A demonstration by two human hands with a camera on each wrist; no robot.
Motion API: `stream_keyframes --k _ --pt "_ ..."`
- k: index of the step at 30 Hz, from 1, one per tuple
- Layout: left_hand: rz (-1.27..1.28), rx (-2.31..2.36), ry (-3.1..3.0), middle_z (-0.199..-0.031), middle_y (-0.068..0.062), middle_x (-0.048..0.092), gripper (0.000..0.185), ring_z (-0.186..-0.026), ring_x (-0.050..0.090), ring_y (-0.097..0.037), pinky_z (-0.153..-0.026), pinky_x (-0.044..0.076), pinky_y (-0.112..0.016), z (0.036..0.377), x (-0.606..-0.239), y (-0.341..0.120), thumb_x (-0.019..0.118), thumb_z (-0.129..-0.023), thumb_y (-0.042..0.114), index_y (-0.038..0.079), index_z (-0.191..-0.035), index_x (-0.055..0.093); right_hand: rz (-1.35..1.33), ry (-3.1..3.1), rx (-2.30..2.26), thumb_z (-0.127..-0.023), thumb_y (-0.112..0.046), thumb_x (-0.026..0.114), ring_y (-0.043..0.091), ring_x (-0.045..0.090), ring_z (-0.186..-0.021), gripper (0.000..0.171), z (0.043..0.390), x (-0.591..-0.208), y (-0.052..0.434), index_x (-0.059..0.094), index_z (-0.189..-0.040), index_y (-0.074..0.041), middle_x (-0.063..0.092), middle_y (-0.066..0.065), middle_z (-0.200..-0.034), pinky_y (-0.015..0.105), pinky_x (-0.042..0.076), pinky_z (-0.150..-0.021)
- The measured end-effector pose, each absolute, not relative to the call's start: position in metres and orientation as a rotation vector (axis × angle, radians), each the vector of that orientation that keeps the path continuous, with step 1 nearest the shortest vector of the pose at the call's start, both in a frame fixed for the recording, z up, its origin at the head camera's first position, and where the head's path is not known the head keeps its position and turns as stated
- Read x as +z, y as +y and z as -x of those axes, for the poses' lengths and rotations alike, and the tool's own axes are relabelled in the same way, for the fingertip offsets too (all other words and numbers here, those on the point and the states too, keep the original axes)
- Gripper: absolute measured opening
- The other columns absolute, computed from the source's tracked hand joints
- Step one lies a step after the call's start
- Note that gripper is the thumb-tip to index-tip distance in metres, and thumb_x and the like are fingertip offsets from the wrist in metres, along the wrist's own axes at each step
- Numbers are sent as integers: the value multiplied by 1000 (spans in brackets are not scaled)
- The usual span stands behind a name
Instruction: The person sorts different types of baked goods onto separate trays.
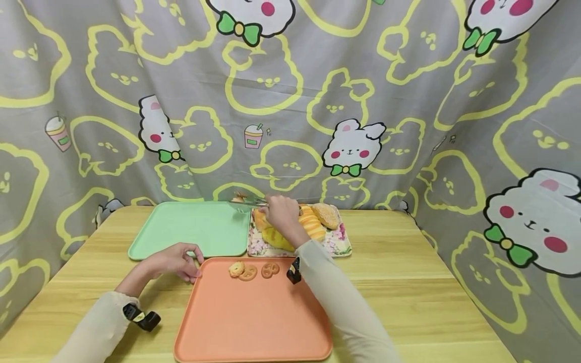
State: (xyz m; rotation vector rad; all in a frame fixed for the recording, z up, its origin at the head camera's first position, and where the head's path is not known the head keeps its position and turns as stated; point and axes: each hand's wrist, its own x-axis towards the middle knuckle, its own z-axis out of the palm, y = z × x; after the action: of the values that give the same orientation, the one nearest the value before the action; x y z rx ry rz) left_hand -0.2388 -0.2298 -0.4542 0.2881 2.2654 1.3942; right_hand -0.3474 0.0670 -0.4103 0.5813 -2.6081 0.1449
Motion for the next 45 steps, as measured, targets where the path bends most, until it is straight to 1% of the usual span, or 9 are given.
stream_keyframes --k 8,13,19,28,33,38,41,43,45 --pt "-265 1399 2264 -73 -10 74 26 -68 72 -19 -64 60 -29 237 -457 -230 74 -85 -1 -6 -104 58 -588 -2668 127 -96 -44 69 9 21 -44 29 352 -422 60 73 -88 -16 32 -5 -51 24 13 -42" --pt "-263 1402 2257 -73 -10 73 25 -68 72 -19 -64 61 -29 236 -458 -230 73 -85 -1 -7 -104 58 -584 -2662 107 -95 -41 71 10 19 -46 40 354 -428 57 55 -69 -16 25 -5 -52 24 13 -43" --pt "-248 1403 2248 -73 -10 73 25 -68 71 -19 -65 61 -31 236 -458 -230 73 -86 -1 -6 -104 57 -597 -2640 110 -93 -41 74 10 19 -48 45 355 -433 55 47 -66 -18 22 -5 -53 25 15 -43" --pt "-244 1396 2257 -72 -8 72 25 -68 71 -18 -65 61 -30 239 -458 -231 74 -86 1 -5 -105 58 -618 -2657 104 -94 -43 72 9 18 -45 28 354 -428 54 71 -91 -15 27 -4 -51 24 12 -43" --pt "-242 1393 2254 -72 -8 72 25 -68 71 -18 -66 61 -31 240 -457 -230 74 -86 1 -5 -105 58 -651 -2693 249 -94 -48 70 9 17 -41 44 343 -421 62 73 -125 -17 38 -3 -49 24 11 -41" --pt "-248 1390 2252 -72 -8 72 26 -68 71 -18 -66 62 -32 240 -456 -231 74 -87 1 -5 -106 58 -729 -2735 437 -93 -49 71 8 24 -41 51 324 -409 78 67 -136 -23 48 -3 -51 24 14 -41" --pt "-253 1388 2252 -73 -8 73 26 -69 71 -19 -67 62 -32 241 -455 -231 73 -87 1 -5 -106 58 -806 -2751 596 -93 -45 72 9 29 -42 51 312 -400 92 65 -139 -23 74 2 -78 24 18 -43" --pt "-250 1388 2254 -73 -8 73 25 -69 71 -18 -66 62 -32 242 -455 -231 73 -87 1 -5 -106 58 -865 -2745 676 -93 -42 73 7 34 -44 50 305 -395 104 65 -138 -24 78 3 -101 24 24 -45" --pt "-248 1385 2255 -73 -8 73 24 -69 71 -18 -66 62 -32 241 -455 -230 73 -87 1 -5 -105 58 -923 -2750 751 -92 -42 74 8 37 -47 49 298 -390 116 66 -137 -24 77 4 -110 24 29 -47"
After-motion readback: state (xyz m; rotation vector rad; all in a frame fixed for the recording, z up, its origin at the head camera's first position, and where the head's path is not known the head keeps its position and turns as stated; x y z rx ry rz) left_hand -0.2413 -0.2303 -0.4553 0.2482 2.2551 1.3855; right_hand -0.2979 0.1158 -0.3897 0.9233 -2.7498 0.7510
